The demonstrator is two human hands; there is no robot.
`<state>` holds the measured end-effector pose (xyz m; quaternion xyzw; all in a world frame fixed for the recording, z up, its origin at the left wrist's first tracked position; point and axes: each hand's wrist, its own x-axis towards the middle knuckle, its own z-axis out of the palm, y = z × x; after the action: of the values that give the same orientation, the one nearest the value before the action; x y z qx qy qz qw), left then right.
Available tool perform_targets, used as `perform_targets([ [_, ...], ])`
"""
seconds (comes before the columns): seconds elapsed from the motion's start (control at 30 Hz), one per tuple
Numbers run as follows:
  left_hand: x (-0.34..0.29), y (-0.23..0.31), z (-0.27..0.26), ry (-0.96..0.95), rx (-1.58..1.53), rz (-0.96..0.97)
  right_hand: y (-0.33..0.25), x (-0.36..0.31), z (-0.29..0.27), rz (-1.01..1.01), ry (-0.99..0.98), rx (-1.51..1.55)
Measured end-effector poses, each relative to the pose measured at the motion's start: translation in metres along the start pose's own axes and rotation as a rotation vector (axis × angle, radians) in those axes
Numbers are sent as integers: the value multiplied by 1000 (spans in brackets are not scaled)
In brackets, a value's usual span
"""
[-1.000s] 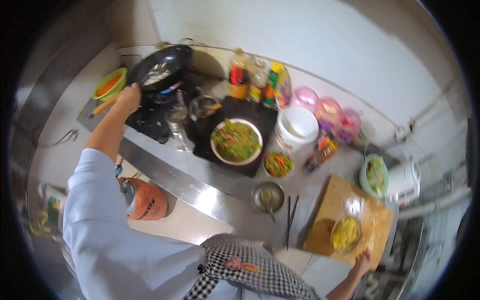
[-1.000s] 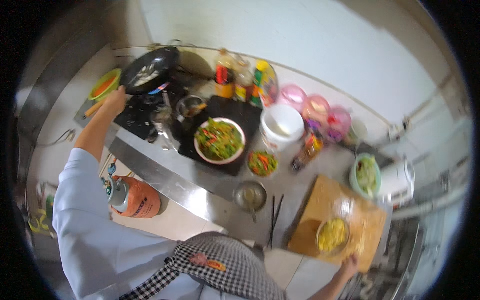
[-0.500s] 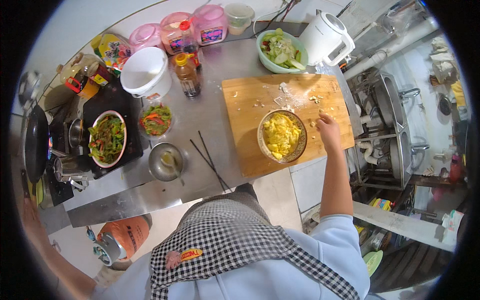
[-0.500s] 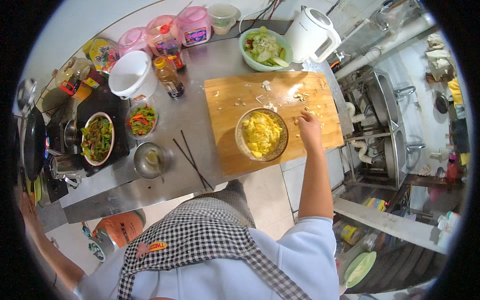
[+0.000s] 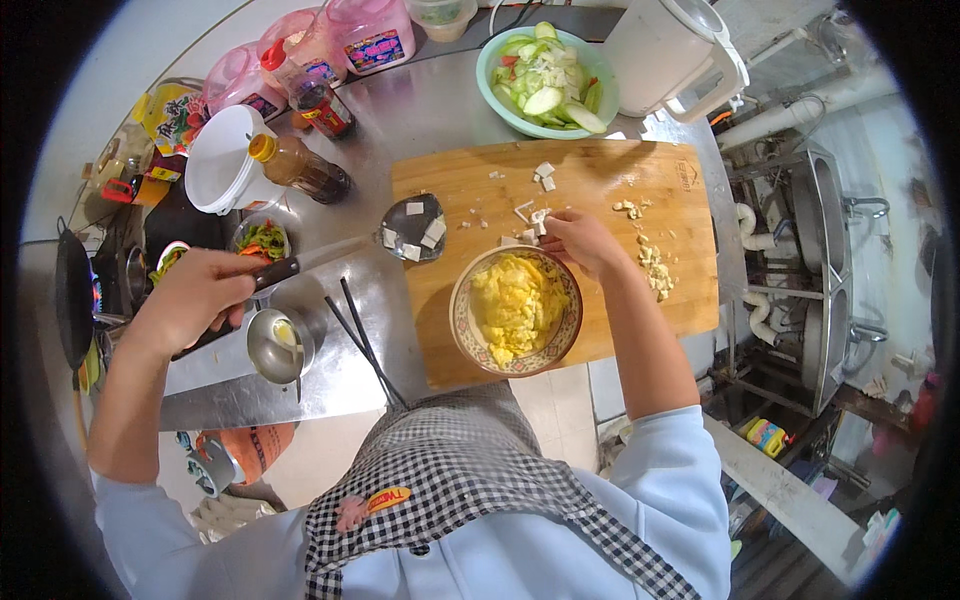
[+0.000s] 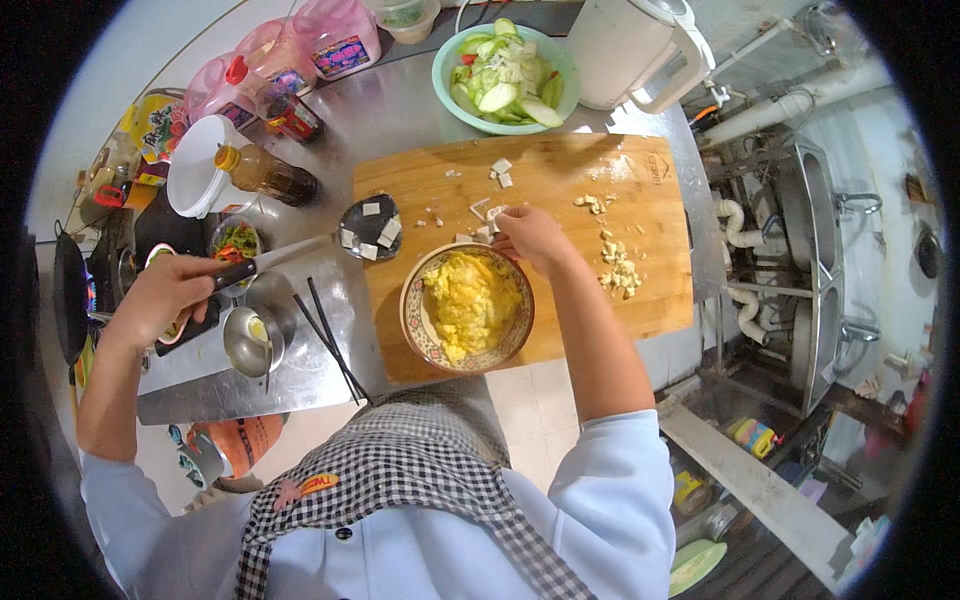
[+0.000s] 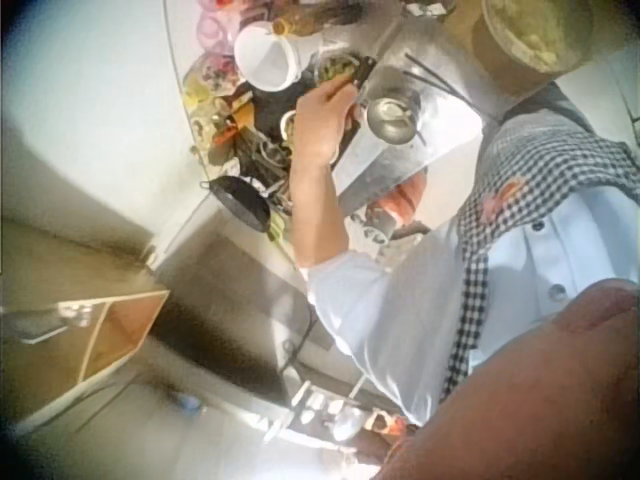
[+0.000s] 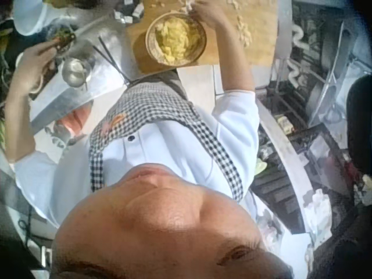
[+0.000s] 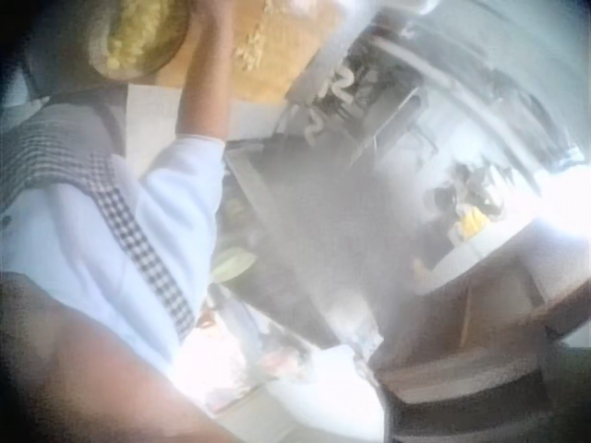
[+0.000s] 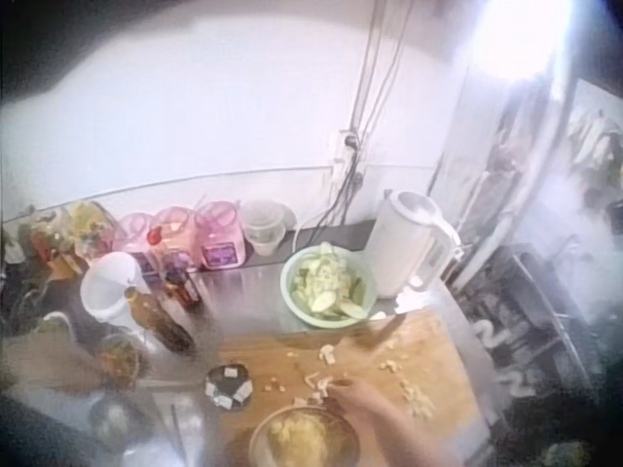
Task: The person scrambles eggs in a wok, transfers them to a bowl, then adds diced tofu to the wok and stir-fries it with seasonings. The person uses a spatula and ladle to manage the ingredients and transfers cooked items between the wok and bowls.
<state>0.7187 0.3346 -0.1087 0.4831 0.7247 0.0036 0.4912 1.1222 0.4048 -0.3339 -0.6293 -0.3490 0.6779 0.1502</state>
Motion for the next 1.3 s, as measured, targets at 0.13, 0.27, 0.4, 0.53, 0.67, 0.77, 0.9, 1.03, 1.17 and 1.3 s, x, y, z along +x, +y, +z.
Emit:
perform_targets([
  [0.13, 25, 26, 0, -93, 126, 16, -5, 5, 9, -65, -58, 181],
  [0.27, 27, 40, 4, -100, 207, -68, -5, 3, -8, -60, -51, 3],
  [0.4, 27, 50, 13, -104, 178, -44, -4, 10, -11, -7, -238, -267],
  [0.53, 37, 55, 25, -117, 182, -59, -9, 19, 7, -30, -310, -26],
  [0.67, 51, 54, 41, -106, 27, -23, -17, 16, 2, -24, -250, 150],
  [0.77, 57, 55, 50, -130, -121, -16, -23, 23, -13, -232, -78, -24],
  [0.9, 47, 62, 50, -81, -92, -20, -21, 45, -16, -786, 501, -798],
  [1.03, 37, 73, 43, -95, -124, -71, -15, 54, -6, -666, 384, -1000],
  [1.17, 49, 84, 44, -106, -62, -83, -16, 56, 8, -627, 294, -825],
  [1.3, 62, 87, 50, -119, -109, -76, -18, 51, 13, -608, 163, -676],
])
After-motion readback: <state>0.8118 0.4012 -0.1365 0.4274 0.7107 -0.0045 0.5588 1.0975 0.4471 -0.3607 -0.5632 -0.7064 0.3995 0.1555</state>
